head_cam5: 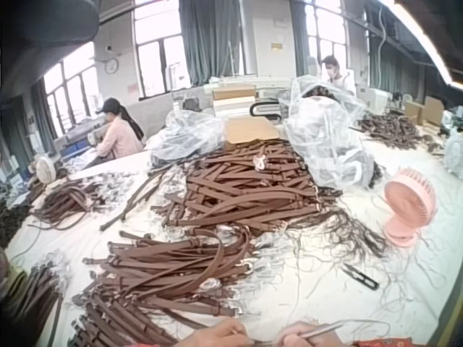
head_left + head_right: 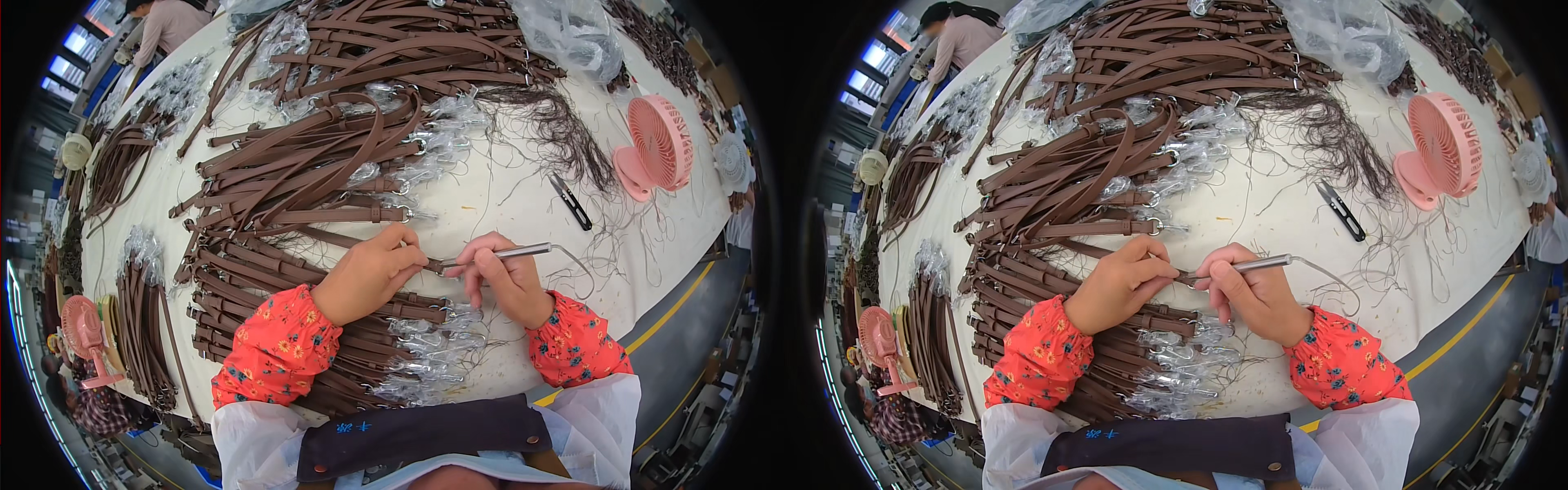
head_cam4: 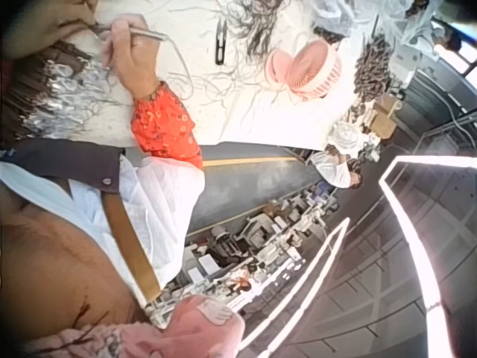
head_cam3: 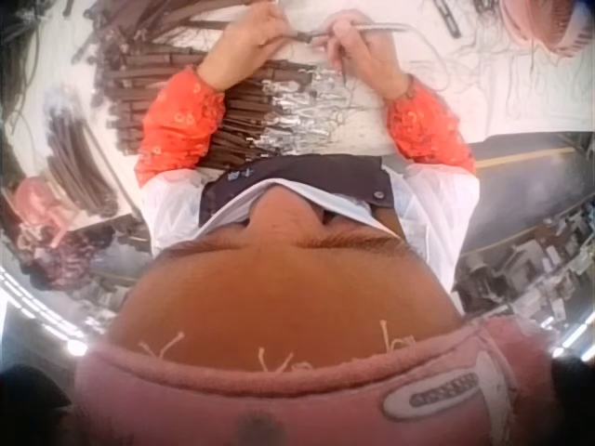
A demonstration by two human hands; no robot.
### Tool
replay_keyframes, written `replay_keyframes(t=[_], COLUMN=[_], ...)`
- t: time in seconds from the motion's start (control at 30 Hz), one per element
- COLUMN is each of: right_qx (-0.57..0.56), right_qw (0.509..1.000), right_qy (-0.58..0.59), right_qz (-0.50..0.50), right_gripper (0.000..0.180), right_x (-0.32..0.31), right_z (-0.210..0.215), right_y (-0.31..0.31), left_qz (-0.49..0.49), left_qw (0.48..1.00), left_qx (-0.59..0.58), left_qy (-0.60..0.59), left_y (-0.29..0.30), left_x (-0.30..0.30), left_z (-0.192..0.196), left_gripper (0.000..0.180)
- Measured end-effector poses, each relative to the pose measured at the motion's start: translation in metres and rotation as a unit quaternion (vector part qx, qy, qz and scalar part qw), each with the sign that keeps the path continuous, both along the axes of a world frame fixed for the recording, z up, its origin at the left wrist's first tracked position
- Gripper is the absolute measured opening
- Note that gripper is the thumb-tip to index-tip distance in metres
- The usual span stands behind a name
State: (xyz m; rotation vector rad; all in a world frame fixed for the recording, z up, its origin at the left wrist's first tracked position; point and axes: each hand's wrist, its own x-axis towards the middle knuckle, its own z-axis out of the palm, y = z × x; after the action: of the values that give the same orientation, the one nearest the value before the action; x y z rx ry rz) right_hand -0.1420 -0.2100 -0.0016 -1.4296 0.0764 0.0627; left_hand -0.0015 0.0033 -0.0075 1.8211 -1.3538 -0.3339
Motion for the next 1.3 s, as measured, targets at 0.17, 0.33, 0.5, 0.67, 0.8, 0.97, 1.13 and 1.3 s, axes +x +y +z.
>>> replay_keyframes(t=[0.17,0.33,0.5,0.67,0.8,0.97,1.13,1.3], right_qx=[-0.004,-0.010,-0.016,-0.020,-0.020,-0.021,-0.001,-0.007], right_qw=[1.000,1.000,0.999,0.999,0.999,0.999,0.999,0.999], right_qy=[0.001,0.023,0.038,0.034,0.035,0.028,0.021,0.022], right_qz=[-0.014,-0.010,-0.006,-0.006,-0.002,0.004,-0.025,-0.045], right_gripper=[0.025,0.027,0.028,0.030,0.031,0.031,0.030,0.030], right_x=[0.001,0.003,0.004,0.004,0.005,0.005,0.004,0.005], right_z=[-0.002,-0.001,0.000,-0.002,-0.001,-0.001,-0.002,-0.001], right_y=[0.003,0.004,0.004,0.004,0.004,0.004,0.005,0.006], left_qz=[-0.022,-0.002,0.008,0.011,0.010,-0.001,0.097,0.050], left_qw=[0.995,1.000,0.999,0.999,0.999,0.999,0.984,0.998], left_qx=[0.028,0.001,0.005,0.001,0.006,-0.002,0.013,0.011], left_qy=[-0.090,-0.006,0.044,0.049,0.048,0.049,0.149,0.049], left_y=[-0.002,-0.005,-0.004,-0.004,-0.004,-0.003,-0.006,-0.007], left_x=[0.000,0.001,0.003,0.003,0.003,0.005,-0.001,-0.005], left_z=[0.001,0.000,0.003,0.003,0.005,0.003,0.012,0.002], left_gripper=[0.012,0.012,0.011,0.012,0.011,0.012,0.016,0.016])
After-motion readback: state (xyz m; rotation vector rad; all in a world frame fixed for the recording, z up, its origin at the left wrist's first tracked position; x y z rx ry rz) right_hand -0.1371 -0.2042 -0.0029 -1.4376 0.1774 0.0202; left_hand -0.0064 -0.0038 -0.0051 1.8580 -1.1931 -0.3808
